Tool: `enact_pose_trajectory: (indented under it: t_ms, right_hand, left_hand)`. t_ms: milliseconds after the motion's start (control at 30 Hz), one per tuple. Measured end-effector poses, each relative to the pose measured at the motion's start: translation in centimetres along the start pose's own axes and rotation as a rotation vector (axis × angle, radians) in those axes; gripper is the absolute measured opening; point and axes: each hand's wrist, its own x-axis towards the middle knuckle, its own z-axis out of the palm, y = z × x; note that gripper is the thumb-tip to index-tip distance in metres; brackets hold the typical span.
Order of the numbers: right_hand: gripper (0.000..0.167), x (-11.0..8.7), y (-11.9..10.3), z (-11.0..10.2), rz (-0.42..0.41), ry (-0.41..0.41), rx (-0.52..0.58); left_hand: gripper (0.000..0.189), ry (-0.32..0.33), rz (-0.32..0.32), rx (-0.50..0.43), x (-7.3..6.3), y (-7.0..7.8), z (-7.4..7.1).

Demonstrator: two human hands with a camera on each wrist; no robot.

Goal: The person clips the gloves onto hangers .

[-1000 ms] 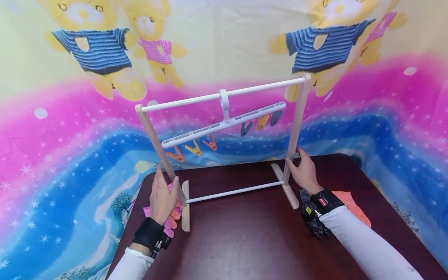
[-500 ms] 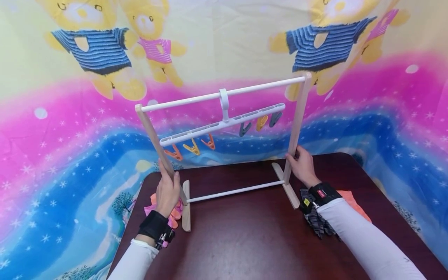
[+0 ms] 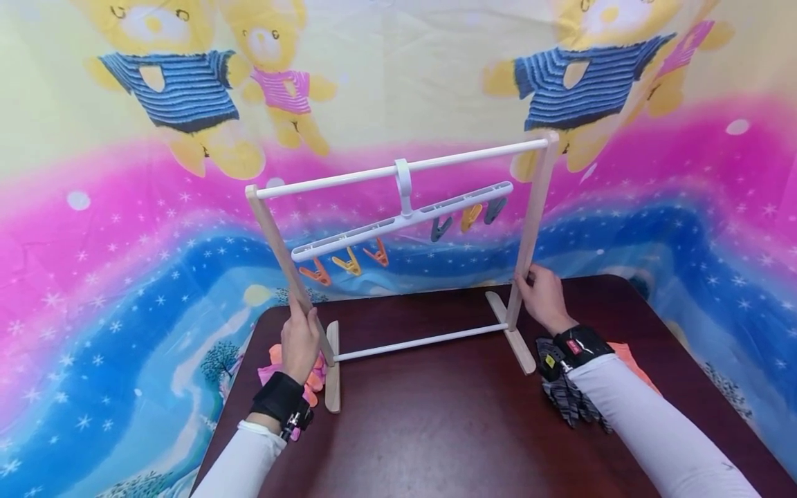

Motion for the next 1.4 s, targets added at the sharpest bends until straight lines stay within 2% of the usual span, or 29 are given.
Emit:
enact_pose_trajectory:
  t_ms: [100, 233, 633, 867, 1400]
  right_hand:
    - [0.023, 0.0, 0.1, 0.2, -0.011, 0.022, -0.036]
    - [0.021, 0.0, 0.2, 0.4, -0.009, 0.049, -0.067]
    - [0.020, -0.5, 0.6, 1.4, 0.008, 0.110, -0.080]
    - [0.021, -0.7, 0.4, 1.8, 0.013, 0.111, -0.077]
    - [0.020, -0.6, 0.3, 1.3, -0.007, 0.104, -0.075]
  left_hand:
    - [0.034, 0.017, 0.002, 0.000, 0.0, 0.0, 0.3]
    - [0.027, 0.036, -0.007, -0.010, -0.1, -0.1, 0.4]
    - [0.027, 0.035, -0.038, -0.008, -0.3, -0.4, 0.8]
    - [0.025, 0.070, -0.031, 0.010, -0.3, -0.5, 0.5]
    - [0.026, 0.026, -0.058, 0.005, -0.2, 0.0, 0.5]
